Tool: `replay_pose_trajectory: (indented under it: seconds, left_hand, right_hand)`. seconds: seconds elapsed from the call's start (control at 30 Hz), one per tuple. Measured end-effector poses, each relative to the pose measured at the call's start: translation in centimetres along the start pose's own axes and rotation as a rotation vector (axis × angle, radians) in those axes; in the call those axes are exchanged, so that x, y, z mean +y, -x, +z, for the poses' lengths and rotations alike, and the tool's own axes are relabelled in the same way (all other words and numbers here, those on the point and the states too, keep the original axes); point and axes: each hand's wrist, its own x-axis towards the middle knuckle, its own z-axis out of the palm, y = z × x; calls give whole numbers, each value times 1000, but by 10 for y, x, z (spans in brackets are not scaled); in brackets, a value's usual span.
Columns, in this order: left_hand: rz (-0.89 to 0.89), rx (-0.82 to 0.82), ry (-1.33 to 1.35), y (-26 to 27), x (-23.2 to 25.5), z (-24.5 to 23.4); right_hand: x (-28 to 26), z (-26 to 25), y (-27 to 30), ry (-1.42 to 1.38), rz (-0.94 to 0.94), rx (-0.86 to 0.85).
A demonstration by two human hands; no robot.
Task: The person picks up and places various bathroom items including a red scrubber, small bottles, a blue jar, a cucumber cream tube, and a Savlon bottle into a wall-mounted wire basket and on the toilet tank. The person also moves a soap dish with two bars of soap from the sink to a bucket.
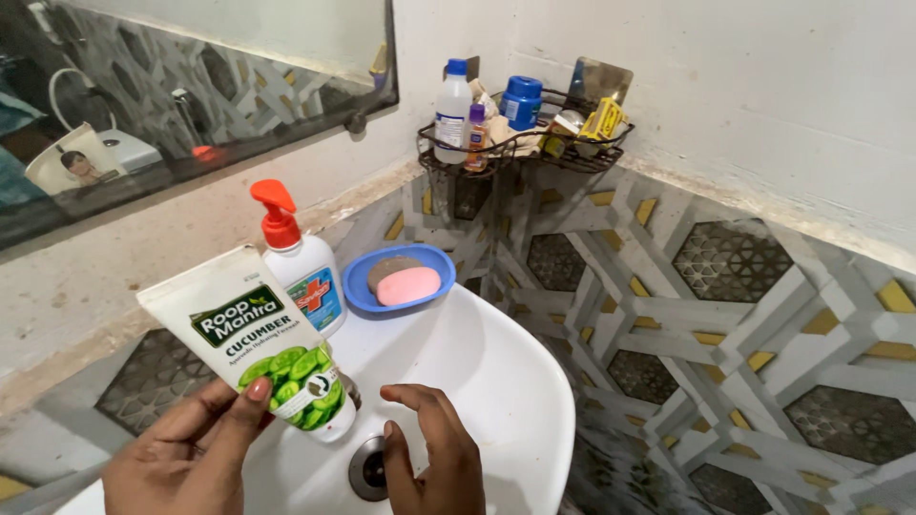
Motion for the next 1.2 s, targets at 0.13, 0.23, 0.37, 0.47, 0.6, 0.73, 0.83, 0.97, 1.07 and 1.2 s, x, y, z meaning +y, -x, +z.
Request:
replay_pose_trajectory:
  seconds: [0.13, 0.23, 0.37, 0.47, 0.6, 0.73, 0.83, 0.97, 1.07, 1.2]
  left_hand:
    - [-71, -35, -70, -1, -4, 8]
    - [-86, -75, -58, -1, -8, 15]
    - [-97, -142, -37, -1, -13, 22]
    - [-107, -172, -27, 2, -15, 27]
    - [-143, -227, -22, 4, -15, 31]
    - [-156, -291, -33, 9, -20, 37]
    - [-185, -346, -29, 13, -21, 45]
    - [-260, -417, -42, 16, -17, 57]
    - [-309, -453, -56, 20, -13, 64]
    - [-320, -508, -11, 23, -14, 76]
  right_hand:
    - [0, -9, -4, -3, 45, 69]
    - [-2, -15, -8, -23, 102, 113]
    - [-9, -24, -9, -18, 150, 139]
    - [-14, -30, -12, -43, 123, 159]
    - [-21, -37, -14, -76, 220, 152]
    - [-25, -45, -13, -64, 194, 167]
    - [-27, -52, -12, -78, 147, 185]
    - [-27, -59, -12, -123, 197, 232]
    - [-25, -63, -12, -164, 205, 246]
    - [-19, -72, -9, -165, 255, 255]
